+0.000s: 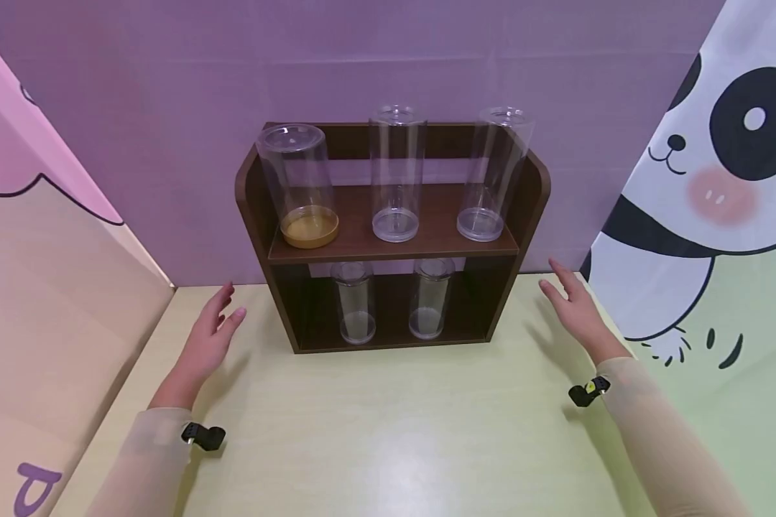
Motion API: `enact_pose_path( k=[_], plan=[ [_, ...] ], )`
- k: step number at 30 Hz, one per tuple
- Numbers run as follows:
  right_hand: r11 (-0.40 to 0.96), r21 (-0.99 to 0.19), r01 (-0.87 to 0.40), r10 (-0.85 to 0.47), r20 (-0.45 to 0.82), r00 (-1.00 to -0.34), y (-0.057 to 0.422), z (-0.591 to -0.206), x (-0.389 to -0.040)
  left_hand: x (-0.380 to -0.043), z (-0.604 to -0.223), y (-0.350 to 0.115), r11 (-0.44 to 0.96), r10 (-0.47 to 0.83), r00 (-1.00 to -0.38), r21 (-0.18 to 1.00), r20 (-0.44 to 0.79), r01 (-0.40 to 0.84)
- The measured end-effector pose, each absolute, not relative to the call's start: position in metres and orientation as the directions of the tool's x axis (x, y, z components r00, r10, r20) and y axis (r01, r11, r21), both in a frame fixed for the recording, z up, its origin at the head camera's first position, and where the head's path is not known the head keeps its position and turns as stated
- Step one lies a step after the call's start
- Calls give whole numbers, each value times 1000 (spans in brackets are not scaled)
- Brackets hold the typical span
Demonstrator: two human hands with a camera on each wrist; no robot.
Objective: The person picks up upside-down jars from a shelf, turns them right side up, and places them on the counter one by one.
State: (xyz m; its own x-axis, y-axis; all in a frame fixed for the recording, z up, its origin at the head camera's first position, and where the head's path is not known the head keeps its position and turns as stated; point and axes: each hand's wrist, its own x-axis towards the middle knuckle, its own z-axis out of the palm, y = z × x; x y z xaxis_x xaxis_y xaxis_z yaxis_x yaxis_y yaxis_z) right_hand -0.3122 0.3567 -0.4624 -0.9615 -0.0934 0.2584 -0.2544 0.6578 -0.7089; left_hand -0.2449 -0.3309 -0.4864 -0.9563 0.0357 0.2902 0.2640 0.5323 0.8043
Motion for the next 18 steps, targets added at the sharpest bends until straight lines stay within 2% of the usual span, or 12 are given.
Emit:
enact_pose_path(
  k=[12, 18],
  plan=[
    [454, -879, -146, -101, 112, -989, 341, -461, -301, -237, -489, -319, 232, 41, -977, 949, 210, 213],
    [393, -890, -233, -131, 196, -972, 331, -457, -299, -236, -490, -315, 145, 50, -965, 954, 256, 260]
  ],
)
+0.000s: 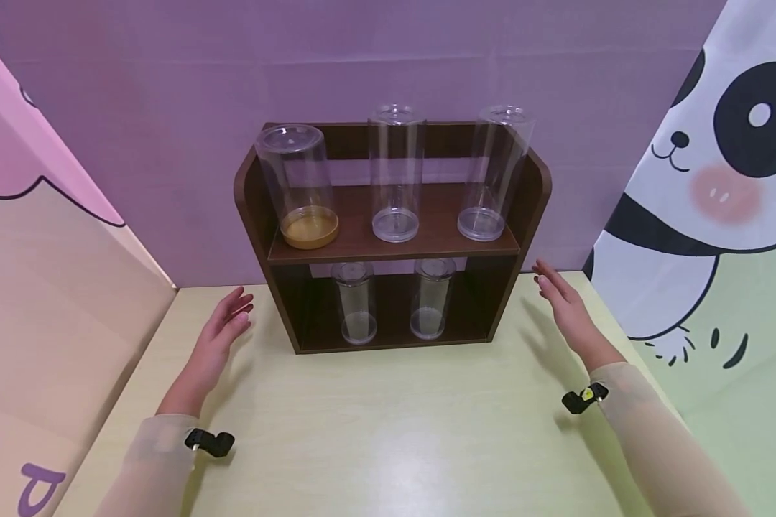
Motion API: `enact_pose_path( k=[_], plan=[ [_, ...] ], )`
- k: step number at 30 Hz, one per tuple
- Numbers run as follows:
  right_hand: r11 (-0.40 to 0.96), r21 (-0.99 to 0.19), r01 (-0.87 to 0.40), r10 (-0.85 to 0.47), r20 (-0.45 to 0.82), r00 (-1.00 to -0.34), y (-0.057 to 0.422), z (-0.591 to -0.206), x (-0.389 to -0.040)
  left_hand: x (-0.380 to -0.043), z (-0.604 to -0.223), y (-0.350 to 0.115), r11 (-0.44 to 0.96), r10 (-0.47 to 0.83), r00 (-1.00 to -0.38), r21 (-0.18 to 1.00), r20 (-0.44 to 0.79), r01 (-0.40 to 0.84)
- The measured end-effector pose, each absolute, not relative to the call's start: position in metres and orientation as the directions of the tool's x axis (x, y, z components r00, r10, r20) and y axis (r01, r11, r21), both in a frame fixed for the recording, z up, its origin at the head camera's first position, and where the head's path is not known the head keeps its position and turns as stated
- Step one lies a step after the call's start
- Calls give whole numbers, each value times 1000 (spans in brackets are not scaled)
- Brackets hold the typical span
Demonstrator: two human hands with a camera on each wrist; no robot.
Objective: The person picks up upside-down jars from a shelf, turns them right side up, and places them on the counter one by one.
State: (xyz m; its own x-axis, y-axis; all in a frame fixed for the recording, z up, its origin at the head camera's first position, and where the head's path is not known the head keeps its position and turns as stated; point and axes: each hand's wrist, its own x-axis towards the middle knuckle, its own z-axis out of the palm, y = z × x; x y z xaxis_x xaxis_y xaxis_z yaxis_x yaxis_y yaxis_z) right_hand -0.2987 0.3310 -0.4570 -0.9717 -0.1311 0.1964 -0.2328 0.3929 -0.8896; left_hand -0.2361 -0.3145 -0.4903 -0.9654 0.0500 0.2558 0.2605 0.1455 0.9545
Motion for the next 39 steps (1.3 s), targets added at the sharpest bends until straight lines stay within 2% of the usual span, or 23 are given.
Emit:
enact_pose_path(
  k=[8, 24, 32, 39],
  plan=[
    [300, -894, -332, -127, 308, -943, 311, -459, -290, -238, -493, -311, 106, 60, -946, 940, 319, 324],
    [294, -907, -301, 19, 320, -947, 263, -473, -266, -231, -488, -308, 188, 63, -956, 937, 287, 294],
    [267, -913, -307, 117, 347, -931, 248, -476, -263, -230, -489, -311, 197, 75, -953, 932, 294, 303],
    [301, -890, -344, 152, 401, -904, 245, -478, -265, -229, -489, -309, 171, 82, -943, 927, 323, 333]
  ],
)
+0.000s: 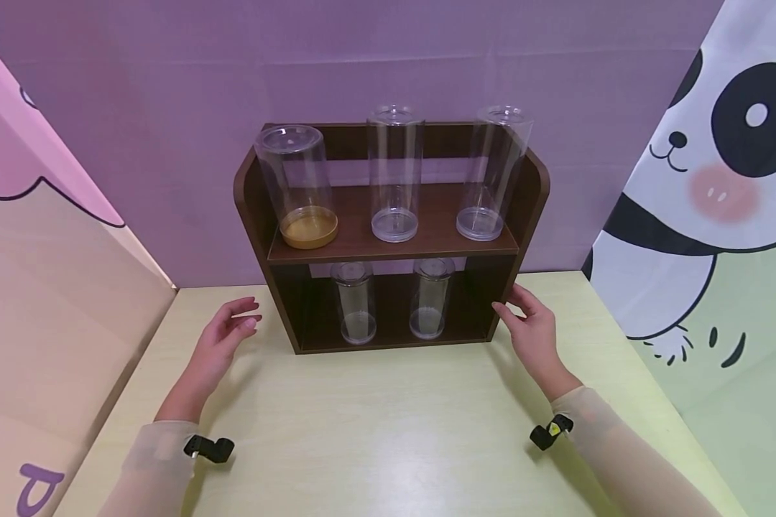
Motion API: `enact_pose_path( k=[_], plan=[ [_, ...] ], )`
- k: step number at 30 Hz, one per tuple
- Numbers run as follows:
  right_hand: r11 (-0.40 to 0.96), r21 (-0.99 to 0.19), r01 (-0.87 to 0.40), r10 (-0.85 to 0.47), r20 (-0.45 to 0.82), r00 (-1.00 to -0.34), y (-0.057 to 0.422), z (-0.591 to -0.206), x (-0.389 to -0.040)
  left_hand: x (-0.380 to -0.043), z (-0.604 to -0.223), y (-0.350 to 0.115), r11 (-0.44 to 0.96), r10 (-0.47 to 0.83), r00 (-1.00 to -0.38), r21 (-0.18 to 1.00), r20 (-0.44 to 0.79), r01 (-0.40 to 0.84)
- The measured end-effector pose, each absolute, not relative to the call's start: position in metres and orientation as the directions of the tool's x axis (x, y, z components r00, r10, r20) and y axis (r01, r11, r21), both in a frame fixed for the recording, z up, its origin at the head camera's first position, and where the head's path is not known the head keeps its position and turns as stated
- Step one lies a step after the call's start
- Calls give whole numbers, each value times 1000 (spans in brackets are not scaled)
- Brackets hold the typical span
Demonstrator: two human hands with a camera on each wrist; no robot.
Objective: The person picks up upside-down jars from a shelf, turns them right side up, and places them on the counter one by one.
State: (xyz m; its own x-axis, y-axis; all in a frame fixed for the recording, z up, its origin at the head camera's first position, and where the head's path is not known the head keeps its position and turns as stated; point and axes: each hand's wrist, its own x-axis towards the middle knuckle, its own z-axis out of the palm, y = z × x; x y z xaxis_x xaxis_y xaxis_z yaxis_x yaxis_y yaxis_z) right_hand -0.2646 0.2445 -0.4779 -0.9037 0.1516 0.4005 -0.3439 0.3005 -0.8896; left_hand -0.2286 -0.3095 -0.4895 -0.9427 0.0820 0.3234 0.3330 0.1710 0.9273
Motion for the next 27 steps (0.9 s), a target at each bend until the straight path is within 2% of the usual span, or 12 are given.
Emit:
enact_pose_path(
  k=[8, 18, 27],
  plan=[
    [323, -885, -335, 165, 401, -901, 244, -478, -264, -223, -487, -300, 207, 36, -941, 919, 337, 337],
    [308, -879, -365, 165, 427, -889, 243, -480, -263, -208, -480, -275, 122, -45, -916, 912, 399, 392],
    [322, -876, -358, 163, 423, -891, 244, -481, -263, -194, -480, -258, 204, 112, -927, 905, 357, 373]
  ],
)
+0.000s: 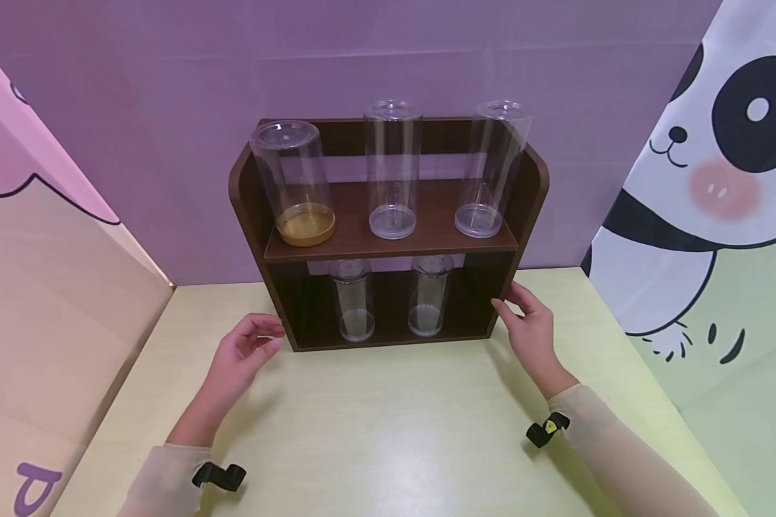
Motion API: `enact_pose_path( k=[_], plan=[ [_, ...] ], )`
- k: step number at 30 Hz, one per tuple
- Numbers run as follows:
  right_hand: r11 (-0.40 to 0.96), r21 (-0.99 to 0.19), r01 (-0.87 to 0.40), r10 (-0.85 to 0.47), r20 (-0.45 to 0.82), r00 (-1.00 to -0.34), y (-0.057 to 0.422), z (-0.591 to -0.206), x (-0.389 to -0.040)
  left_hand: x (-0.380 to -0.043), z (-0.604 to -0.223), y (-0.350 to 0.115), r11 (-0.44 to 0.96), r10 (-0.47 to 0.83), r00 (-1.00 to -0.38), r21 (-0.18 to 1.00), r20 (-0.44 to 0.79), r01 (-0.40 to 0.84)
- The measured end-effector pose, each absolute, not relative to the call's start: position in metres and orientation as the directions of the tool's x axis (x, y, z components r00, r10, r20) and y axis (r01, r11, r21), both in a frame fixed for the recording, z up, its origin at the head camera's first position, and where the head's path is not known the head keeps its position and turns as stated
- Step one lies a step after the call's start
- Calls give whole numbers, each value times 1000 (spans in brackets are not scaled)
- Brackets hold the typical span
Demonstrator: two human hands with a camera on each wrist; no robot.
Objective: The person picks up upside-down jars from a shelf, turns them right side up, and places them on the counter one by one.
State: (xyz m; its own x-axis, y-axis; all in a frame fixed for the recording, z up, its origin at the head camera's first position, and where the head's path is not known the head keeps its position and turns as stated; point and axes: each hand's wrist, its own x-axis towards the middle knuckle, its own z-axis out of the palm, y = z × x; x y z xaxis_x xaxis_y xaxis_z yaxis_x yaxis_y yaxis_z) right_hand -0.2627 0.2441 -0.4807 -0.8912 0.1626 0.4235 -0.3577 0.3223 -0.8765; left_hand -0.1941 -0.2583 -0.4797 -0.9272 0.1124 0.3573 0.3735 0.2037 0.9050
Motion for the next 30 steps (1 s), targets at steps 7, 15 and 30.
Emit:
enact_pose_path(
  k=[7, 15, 30],
  plan=[
    [327, -877, -352, 157, 418, -895, 244, -480, -263, -191, -483, -235, 311, 222, -924, 875, 312, 370],
    [311, -888, -339, 172, 404, -899, 243, -480, -264, -198, -490, -205, 391, 274, -928, 852, 253, 348],
    [343, -895, -284, 212, 368, -905, 231, -463, -253, -225, -501, -165, 552, 127, -978, 807, 167, 210]
  ],
)
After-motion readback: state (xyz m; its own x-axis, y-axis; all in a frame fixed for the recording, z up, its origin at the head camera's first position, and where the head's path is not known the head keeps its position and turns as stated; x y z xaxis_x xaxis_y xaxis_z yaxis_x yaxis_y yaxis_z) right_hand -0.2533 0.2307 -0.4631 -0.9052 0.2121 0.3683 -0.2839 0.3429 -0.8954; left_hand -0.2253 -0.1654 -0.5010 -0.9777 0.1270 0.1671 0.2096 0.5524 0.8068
